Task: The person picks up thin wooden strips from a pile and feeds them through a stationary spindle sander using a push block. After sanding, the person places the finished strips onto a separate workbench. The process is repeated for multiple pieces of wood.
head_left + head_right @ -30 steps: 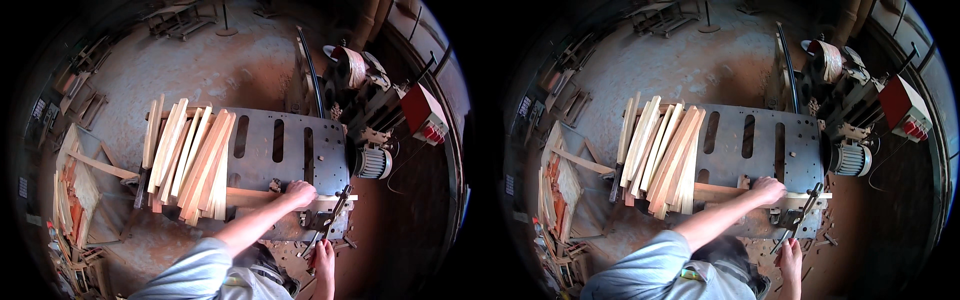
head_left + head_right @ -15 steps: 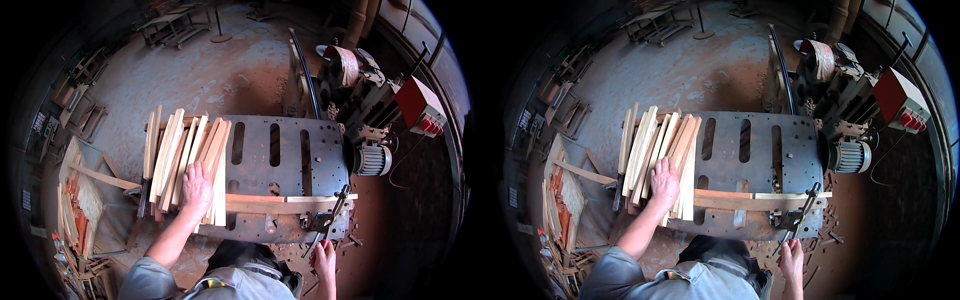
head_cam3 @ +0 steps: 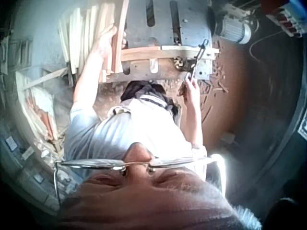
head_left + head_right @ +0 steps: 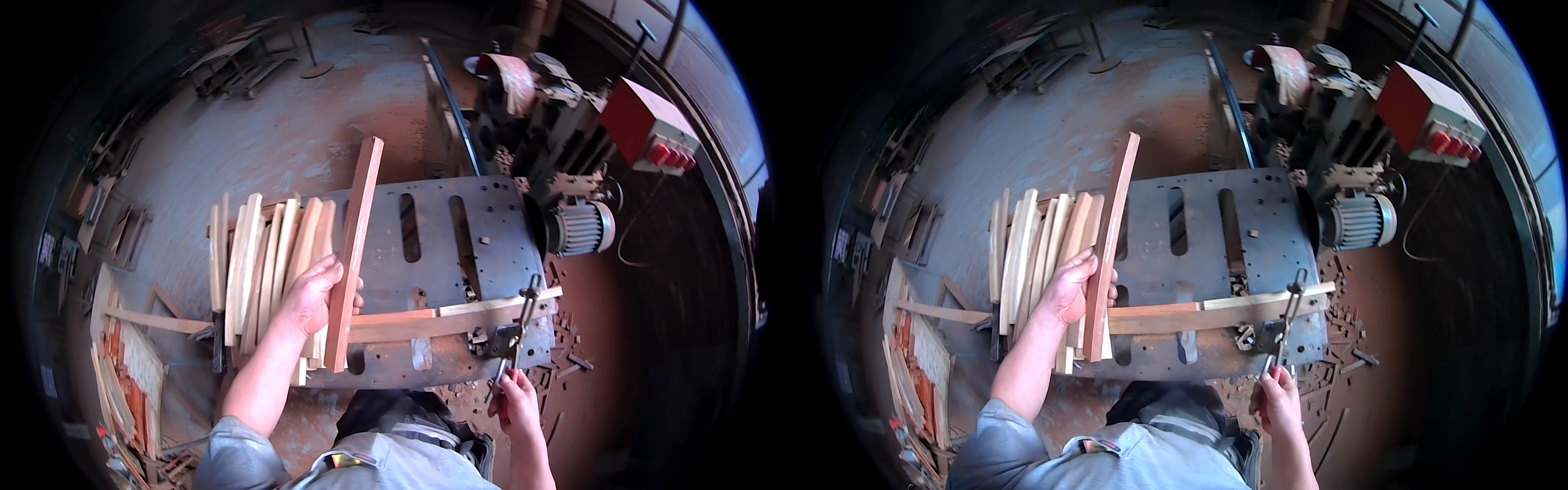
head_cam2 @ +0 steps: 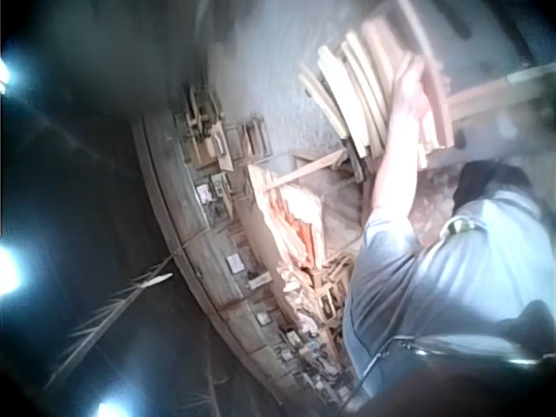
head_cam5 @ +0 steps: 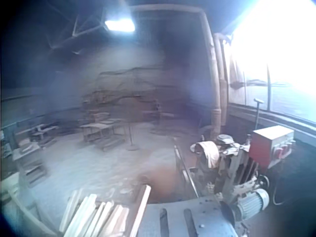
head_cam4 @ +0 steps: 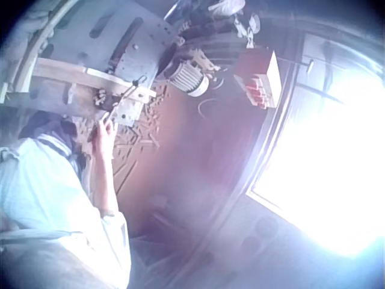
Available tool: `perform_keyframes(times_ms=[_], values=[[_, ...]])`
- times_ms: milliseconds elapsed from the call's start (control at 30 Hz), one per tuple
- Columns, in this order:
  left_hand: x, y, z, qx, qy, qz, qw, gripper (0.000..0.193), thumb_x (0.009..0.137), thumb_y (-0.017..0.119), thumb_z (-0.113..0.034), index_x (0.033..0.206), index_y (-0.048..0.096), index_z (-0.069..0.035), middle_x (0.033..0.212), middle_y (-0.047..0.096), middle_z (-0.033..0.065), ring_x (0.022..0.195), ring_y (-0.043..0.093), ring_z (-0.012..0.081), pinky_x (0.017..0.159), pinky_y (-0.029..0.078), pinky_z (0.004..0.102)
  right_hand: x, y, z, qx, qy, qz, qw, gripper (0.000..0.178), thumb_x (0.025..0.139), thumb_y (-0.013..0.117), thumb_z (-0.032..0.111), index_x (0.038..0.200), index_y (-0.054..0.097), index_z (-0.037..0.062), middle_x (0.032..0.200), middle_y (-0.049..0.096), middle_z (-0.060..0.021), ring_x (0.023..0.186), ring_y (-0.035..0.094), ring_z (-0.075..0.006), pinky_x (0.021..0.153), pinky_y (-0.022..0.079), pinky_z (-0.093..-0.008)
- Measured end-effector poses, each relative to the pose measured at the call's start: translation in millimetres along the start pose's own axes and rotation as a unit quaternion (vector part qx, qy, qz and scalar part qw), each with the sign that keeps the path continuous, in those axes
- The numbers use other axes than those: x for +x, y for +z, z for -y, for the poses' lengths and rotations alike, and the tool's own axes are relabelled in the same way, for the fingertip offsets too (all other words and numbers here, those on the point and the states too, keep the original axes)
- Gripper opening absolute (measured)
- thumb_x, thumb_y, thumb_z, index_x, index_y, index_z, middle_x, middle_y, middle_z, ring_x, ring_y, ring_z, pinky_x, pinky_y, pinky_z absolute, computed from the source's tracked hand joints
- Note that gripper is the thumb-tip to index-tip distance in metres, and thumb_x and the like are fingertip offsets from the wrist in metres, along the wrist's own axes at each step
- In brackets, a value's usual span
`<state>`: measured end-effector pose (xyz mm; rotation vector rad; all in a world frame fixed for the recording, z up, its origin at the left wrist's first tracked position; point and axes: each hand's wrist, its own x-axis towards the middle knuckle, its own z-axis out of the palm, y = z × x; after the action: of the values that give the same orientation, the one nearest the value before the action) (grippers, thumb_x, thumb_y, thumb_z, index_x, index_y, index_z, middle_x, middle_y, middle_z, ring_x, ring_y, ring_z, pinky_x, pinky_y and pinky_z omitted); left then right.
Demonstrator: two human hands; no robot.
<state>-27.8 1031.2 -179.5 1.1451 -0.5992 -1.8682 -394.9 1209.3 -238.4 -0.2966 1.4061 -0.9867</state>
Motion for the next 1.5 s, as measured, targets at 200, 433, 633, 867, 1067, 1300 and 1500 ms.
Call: perform_keyframes(times_ms=[200,433,633,867,1067,1300,1500], values=[[52,48,42,0.054,-0.102,0.058,0.992,0.026,0.107,0.046,-0.029,0.116,0.056,-0.007,0.082,0.062,0.0084,0.062,0.062,0.0211,0.06,0.054,0.0348,-2,2,-4,0.059,0.005,-0.017,0.998,0.015,0.097,0.058,0.014,0.109,0.05,0.0119,0.069,0.044,0.0016,0.042,0.037,-0.0092,0.037,0.026,-0.0254],[97,81,87,0.501,-0.038,0.121,0.856,0.026,0.096,0.058,-0.019,0.112,0.06,0.002,0.088,0.063,0.0085,0.065,0.061,0.0128,0.06,0.053,0.0288,-9,5,6,0.05,0.002,-0.008,0.999,0.015,0.099,0.056,0.017,0.107,0.045,0.0121,0.069,0.044,0.002,0.045,0.036,-0.0074,0.039,0.027,-0.0249],[121,105,93,0.578,-0.067,0.188,0.791,0.036,0.087,0.071,-0.018,0.115,0.065,0.003,0.094,0.069,0.0089,0.079,0.064,0.0143,0.074,0.054,0.0298,-15,3,13,0.021,-0.007,-0.003,1.0,0.018,0.099,0.055,0.02,0.112,0.046,0.0101,0.068,0.045,0.0021,0.044,0.039,-0.0073,0.038,0.027,-0.0245],[179,112,113,0.587,-0.059,0.282,0.756,0.035,0.097,0.061,-0.015,0.129,0.067,-0.004,0.118,0.072,0.0076,0.106,0.064,0.0141,0.097,0.049,0.0297,-9,2,5,0.041,-0.006,-0.008,0.999,0.025,0.1,0.055,0.018,0.12,0.046,0.0058,0.068,0.046,0.0008,0.043,0.038,-0.0084,0.038,0.028,-0.0256],[208,143,144,0.615,-0.001,0.337,0.713,0.038,0.094,0.062,-0.021,0.128,0.067,-0.004,0.121,0.072,0.0158,0.111,0.066,0.0212,0.101,0.047,0.0329,-4,4,0,0.058,-0.002,-0.022,0.998,0.024,0.1,0.057,0.016,0.12,0.047,0.0081,0.069,0.046,0.0004,0.043,0.038,-0.0088,0.038,0.03,-0.0257],[221,164,148,0.655,-0.028,0.343,0.673,0.034,0.096,0.063,-0.027,0.125,0.071,-0.011,0.114,0.074,0.0126,0.1,0.068,0.0194,0.093,0.049,0.033,-3,3,0,0.038,0.028,-0.021,0.999,0.029,0.1,0.056,0.017,0.126,0.047,0.0084,0.073,0.048,0.0022,0.047,0.042,-0.007,0.041,0.031,-0.0243],[222,164,155,0.662,-0.005,0.327,0.674,0.034,0.096,0.064,-0.03,0.124,0.071,-0.013,0.105,0.073,0.0187,0.093,0.069,0.0237,0.089,0.051,0.0342,-2,3,-3,0.043,0.014,-0.017,0.999,0.031,0.1,0.057,0.017,0.128,0.046,0.0088,0.073,0.048,0.0023,0.048,0.041,-0.0065,0.042,0.032,-0.0239]])
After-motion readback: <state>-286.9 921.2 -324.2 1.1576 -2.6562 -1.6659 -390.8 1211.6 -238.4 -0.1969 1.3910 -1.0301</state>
